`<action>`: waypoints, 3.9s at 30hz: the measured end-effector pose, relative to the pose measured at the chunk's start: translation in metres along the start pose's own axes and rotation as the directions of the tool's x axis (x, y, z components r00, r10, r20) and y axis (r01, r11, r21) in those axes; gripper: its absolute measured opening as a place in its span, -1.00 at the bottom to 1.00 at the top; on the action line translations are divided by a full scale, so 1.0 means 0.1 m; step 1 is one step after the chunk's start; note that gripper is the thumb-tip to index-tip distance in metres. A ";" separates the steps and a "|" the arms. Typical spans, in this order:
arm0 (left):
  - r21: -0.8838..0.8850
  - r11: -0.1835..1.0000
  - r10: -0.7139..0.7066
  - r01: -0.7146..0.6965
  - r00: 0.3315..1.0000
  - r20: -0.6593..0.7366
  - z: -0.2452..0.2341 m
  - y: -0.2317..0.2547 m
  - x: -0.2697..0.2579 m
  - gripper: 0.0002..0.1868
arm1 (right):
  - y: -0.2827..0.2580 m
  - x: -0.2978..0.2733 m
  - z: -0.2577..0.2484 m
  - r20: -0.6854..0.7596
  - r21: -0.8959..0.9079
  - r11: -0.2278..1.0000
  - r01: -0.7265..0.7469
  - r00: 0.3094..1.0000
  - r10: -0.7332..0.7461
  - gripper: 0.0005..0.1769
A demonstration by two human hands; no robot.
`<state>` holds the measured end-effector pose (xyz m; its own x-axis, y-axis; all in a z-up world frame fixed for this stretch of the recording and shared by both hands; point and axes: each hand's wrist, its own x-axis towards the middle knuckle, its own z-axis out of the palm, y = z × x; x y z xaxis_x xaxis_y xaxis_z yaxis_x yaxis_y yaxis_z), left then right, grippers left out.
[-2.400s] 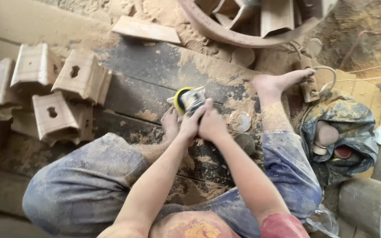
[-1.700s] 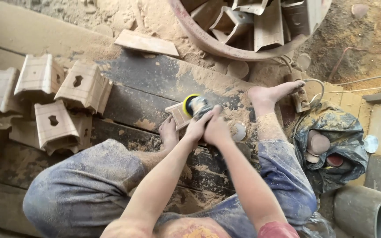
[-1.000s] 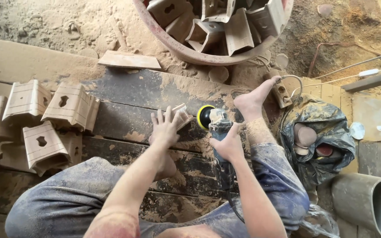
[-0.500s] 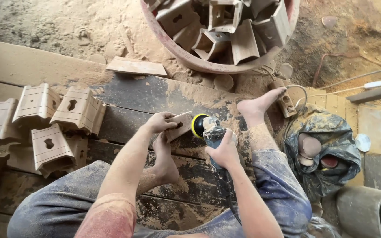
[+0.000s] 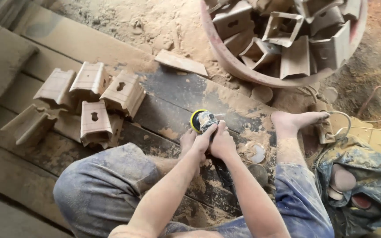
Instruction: The person sits on the floor and uses an orbital sander to smooth small wooden pieces. They hold each piece with one hand and sand it with the other, then place the finished piece into a nearby container.
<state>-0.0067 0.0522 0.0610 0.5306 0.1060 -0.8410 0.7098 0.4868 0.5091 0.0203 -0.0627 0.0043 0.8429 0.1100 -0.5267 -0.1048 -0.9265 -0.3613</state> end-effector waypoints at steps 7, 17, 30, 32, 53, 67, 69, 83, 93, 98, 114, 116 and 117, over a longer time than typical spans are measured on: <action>0.428 0.904 -0.065 -0.009 0.985 0.159 0.57 -0.28 0.61 0.26 | 0.38 0.06 -0.16 -0.063 0.036 0.994 -0.108 0.992 0.110 -0.38; 0.322 0.944 0.051 -0.074 0.995 0.081 0.28 0.04 -0.07 -0.02 | -0.19 -0.22 -0.24 0.006 -0.072 0.997 -0.004 1.000 0.004 -0.42; 0.264 0.961 0.065 -0.085 0.994 0.084 0.21 -0.41 0.24 -0.20 | 0.14 -0.23 0.12 -0.035 -0.033 0.999 0.036 0.999 -0.037 -0.40; 0.317 0.943 0.061 -0.097 0.991 0.122 0.25 -0.55 0.36 -0.20 | 0.28 -0.31 0.11 -0.049 -0.055 0.998 0.017 0.999 -0.019 -0.38; 0.342 0.936 0.026 -0.082 0.986 0.165 0.30 -0.62 0.43 -0.18 | 0.22 -0.40 -0.03 -0.092 0.044 0.999 -0.024 0.995 0.028 -0.47; 0.336 0.939 0.014 -0.067 0.987 0.158 0.40 -0.25 0.13 -0.07 | 0.09 -0.19 -0.13 -0.073 -0.016 0.997 -0.074 0.995 0.072 -0.47; 0.235 0.967 0.089 -0.095 0.995 0.035 0.30 -0.18 0.07 -0.12 | 0.00 -0.10 -0.05 -0.016 -0.044 0.999 0.017 1.000 -0.017 -0.53; 0.249 0.964 0.068 -0.091 0.993 0.097 0.25 -0.68 1.14 -0.09 | -0.02 -0.09 -0.28 0.007 0.031 0.999 -0.022 1.000 0.022 -0.49; 0.729 -0.605 0.438 -0.320 0.631 0.640 -0.05 -0.45 1.51 0.03 | 0.88 -0.70 -0.84 -0.193 0.548 0.811 -0.203 0.913 0.359 0.09; 0.849 -0.255 0.201 -0.463 0.834 0.514 -0.05 -0.12 1.82 0.08 | 1.29 -0.93 -0.59 -0.223 0.772 0.622 -0.131 0.860 0.459 0.02; 0.781 0.095 0.214 -0.618 0.779 0.590 -0.36 -0.21 2.42 -0.50 | 1.01 -0.69 -0.41 -0.079 0.579 0.772 -0.260 0.925 0.371 0.12; 0.815 0.102 0.276 -0.570 0.803 0.527 -0.54 -0.30 2.31 -0.52 | 0.99 -0.49 -0.28 -0.067 0.502 0.828 -0.248 0.944 0.323 0.12; 0.844 0.096 0.337 -0.528 0.815 0.472 -0.65 -0.31 2.24 -0.51 | 0.96 -0.37 -0.22 -0.061 0.434 0.872 -0.226 0.958 0.279 0.11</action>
<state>0.0607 0.1171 -0.1552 0.8901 -0.1584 -0.4273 0.1791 -0.7406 0.6476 -0.0092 -0.1640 0.0061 0.8110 -0.1746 -0.5584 -0.5107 -0.6771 -0.5299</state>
